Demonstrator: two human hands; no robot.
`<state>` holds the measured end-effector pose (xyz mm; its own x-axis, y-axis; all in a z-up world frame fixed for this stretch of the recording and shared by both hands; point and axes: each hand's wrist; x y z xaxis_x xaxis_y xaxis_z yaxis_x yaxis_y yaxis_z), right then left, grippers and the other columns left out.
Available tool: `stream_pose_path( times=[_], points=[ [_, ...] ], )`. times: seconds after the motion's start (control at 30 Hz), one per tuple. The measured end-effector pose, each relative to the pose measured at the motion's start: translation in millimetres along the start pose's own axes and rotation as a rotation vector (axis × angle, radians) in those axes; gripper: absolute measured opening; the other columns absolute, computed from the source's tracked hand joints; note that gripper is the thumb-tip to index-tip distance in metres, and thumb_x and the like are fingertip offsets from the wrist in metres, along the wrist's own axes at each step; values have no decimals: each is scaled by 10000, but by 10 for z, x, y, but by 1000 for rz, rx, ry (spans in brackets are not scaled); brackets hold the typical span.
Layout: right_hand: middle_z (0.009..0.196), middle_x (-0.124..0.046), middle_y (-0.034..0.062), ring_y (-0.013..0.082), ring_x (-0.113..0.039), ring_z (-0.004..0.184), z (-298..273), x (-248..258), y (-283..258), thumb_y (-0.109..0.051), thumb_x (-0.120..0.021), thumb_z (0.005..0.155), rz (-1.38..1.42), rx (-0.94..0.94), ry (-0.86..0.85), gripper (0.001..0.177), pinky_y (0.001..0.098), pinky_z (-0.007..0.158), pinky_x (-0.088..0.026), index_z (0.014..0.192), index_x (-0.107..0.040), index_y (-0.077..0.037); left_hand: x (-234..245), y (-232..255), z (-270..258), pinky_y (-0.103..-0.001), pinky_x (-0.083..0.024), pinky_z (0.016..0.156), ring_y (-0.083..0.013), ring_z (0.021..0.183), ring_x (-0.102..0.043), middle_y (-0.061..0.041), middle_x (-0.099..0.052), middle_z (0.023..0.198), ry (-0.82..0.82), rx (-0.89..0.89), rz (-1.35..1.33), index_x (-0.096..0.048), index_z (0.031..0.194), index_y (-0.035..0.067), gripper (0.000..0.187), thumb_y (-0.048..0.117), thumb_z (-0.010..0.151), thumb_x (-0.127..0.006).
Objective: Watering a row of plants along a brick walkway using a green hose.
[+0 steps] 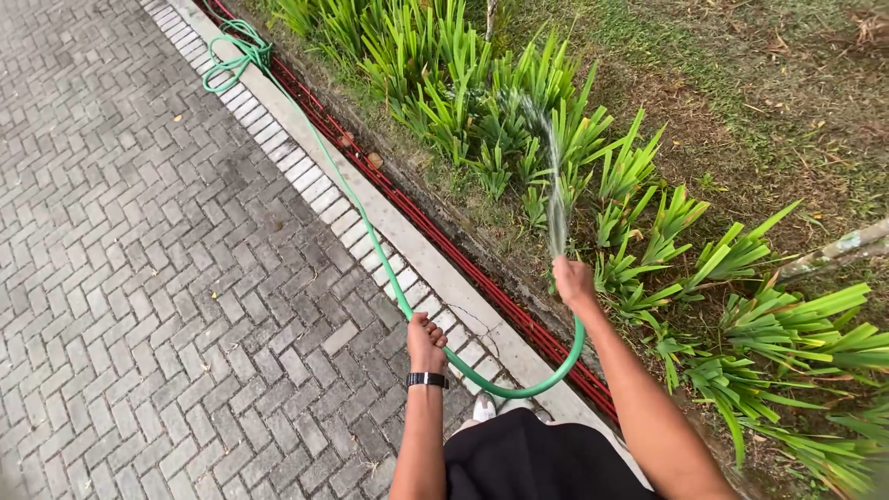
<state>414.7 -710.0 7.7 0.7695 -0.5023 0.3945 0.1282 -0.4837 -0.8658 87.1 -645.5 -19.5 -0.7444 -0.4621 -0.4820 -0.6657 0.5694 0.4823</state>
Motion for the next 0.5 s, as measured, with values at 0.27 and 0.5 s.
stream_pose_path(
  times=[0.27,0.5],
  points=[
    [472,-390,-57,100,-352,382,193,-328,-187,-450,-417,981,-17,51,36,511,325,364,-244,556,-443,-169,-165,501,206,-275,-183,402,-76,445,-202,64,-228,585,-53,-19,22,-341,780,172,284,167,938,-576],
    [493,-347,-70,129,-297,428,298,-567,-268,-438,-442,950,-116,62,-14,452,353,421,-200,569,-422,-196,-367,763,571,-273,-183,401,-85,446,-224,53,-267,584,-55,37,-5,-351,783,163,273,185,932,-579]
  ],
)
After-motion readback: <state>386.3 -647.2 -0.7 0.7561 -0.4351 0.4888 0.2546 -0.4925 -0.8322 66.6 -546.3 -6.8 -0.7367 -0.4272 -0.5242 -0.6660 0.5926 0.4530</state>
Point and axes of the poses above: each hand's wrist, its own z-axis towards the middle knuckle, its own x-axis out of the back of the hand, y = z × x
